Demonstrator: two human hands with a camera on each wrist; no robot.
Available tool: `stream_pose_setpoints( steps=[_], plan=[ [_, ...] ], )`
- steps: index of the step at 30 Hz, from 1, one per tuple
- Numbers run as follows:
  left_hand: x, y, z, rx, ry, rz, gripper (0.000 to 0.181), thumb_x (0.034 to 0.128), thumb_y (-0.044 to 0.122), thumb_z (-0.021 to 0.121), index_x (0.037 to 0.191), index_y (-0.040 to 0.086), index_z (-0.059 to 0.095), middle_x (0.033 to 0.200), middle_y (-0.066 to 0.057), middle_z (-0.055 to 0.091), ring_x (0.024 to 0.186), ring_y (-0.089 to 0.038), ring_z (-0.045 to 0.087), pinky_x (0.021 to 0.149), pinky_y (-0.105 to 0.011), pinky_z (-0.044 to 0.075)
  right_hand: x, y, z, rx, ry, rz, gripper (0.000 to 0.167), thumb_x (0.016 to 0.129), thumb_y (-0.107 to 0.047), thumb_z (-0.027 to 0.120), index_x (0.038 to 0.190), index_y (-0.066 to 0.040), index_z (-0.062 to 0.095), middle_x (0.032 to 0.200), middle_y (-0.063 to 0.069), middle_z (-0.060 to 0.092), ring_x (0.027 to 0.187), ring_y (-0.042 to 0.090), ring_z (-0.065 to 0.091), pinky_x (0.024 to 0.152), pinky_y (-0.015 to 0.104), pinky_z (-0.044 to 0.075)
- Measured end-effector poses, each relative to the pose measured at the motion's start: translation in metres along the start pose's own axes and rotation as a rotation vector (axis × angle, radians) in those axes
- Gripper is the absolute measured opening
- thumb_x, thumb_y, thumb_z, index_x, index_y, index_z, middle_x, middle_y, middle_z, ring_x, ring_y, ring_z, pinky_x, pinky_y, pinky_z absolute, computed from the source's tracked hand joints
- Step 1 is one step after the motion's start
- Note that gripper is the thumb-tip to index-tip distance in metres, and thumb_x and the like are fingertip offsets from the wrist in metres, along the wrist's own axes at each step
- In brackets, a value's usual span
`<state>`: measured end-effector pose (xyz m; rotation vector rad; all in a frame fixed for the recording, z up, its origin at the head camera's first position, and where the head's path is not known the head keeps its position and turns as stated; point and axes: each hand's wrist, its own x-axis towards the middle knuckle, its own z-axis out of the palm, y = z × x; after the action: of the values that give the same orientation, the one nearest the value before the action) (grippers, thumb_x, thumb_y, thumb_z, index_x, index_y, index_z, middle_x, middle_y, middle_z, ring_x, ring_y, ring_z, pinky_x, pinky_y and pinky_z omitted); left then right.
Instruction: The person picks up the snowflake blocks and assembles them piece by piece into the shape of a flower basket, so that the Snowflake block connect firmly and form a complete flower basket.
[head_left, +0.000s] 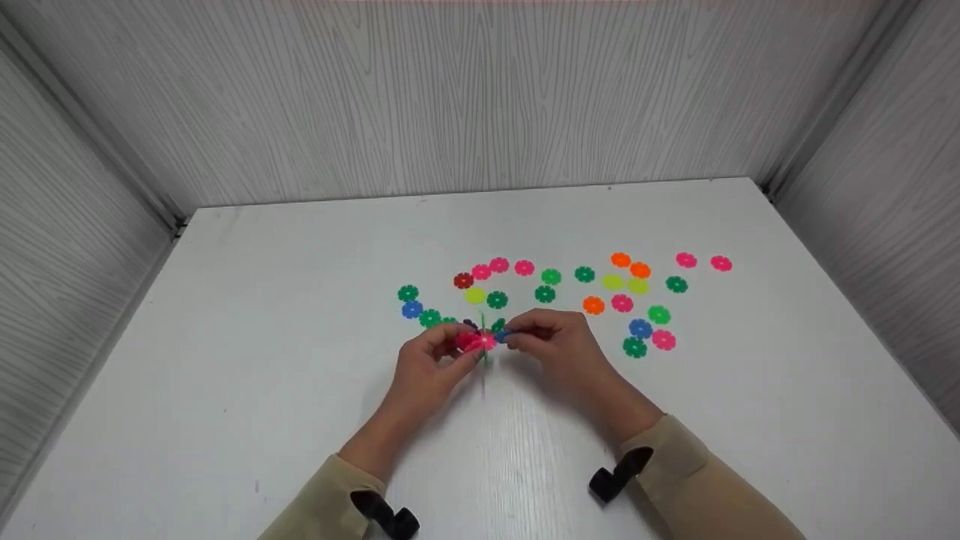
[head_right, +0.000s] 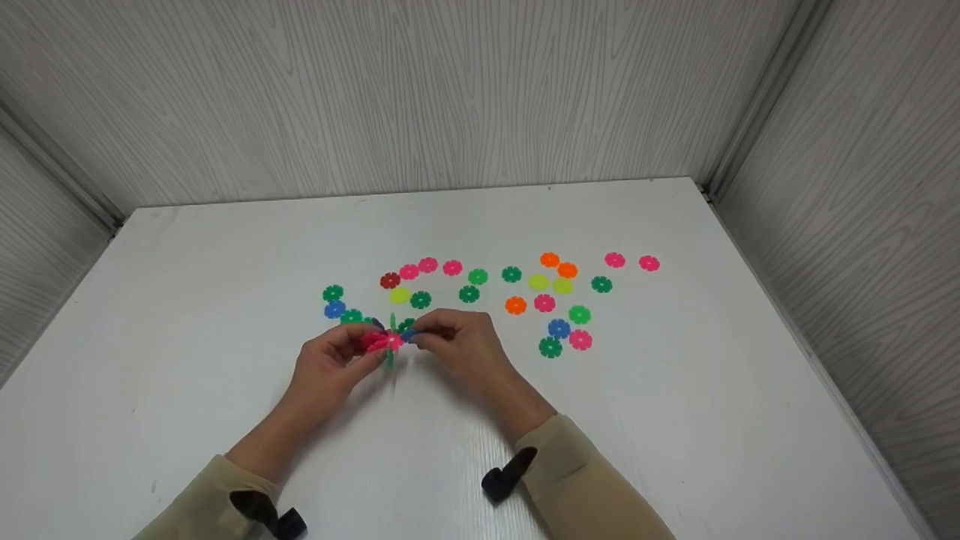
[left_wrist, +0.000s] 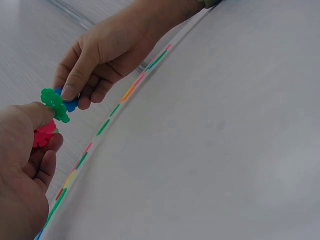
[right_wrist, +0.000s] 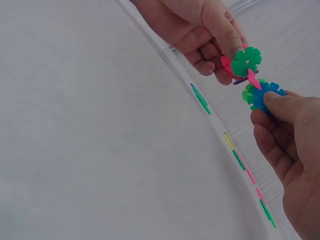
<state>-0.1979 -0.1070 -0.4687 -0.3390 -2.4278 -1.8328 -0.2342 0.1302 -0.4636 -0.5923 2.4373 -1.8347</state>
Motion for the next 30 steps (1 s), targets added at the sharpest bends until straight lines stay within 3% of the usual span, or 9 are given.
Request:
stream_pose_setpoints(
  steps=[5,16,22,25,30],
  plan=[
    [-0.001,0.001,-0.001,0.010,-0.023,-0.002,0.033,0.0922,0.018,0.086,0.123,0.019,0.075,0.115,0.005,0.073,0.107,-0.017,0.069,0.099,-0.037,0.058,-0.001,-0.002,0.000,0.016,-0.004,0.025,0.016,0.094,-0.017,0.084,0.109,-0.023,0.085,0.101,-0.002,0.080,0.097,0.021,0.075,0.088,0.032,0.063],
    [-0.001,0.002,0.000,-0.024,-0.046,0.008,0.030,0.0915,0.019,0.086,0.120,0.019,0.077,0.111,0.004,0.074,0.106,-0.019,0.070,0.096,-0.033,0.059,0.000,-0.002,-0.001,0.032,-0.033,-0.002,0.014,0.092,-0.014,0.085,0.105,-0.019,0.085,0.100,0.000,0.081,0.096,0.022,0.075,0.087,0.032,0.062],
    [0.000,0.000,0.000,-0.038,-0.010,0.014,0.030,0.0920,0.017,0.086,0.121,0.019,0.076,0.114,0.004,0.073,0.107,-0.019,0.069,0.095,-0.032,0.059,0.004,-0.001,-0.008,0.000,-0.067,0.035,0.019,0.093,-0.019,0.085,0.112,-0.019,0.083,0.106,-0.002,0.079,0.102,0.022,0.073,0.089,0.032,0.062],
    [0.001,-0.001,0.000,-0.033,0.025,0.011,0.031,0.0918,0.017,0.086,0.121,0.019,0.075,0.115,0.005,0.073,0.108,-0.018,0.069,0.094,-0.032,0.059,0.007,0.002,-0.019,-0.041,-0.034,0.073,0.025,0.094,-0.019,0.084,0.119,-0.015,0.080,0.111,-0.004,0.077,0.107,0.019,0.072,0.091,0.029,0.061],
    [0.001,-0.003,-0.001,-0.019,0.041,0.009,0.031,0.0924,0.019,0.086,0.122,0.016,0.075,0.115,0.003,0.074,0.107,-0.018,0.069,0.094,-0.033,0.059,0.013,0.014,-0.046,-0.100,0.092,0.166,0.029,0.096,-0.019,0.082,0.124,-0.018,0.077,0.119,-0.003,0.074,0.110,0.019,0.068,0.090,0.028,0.060]
  ],
)
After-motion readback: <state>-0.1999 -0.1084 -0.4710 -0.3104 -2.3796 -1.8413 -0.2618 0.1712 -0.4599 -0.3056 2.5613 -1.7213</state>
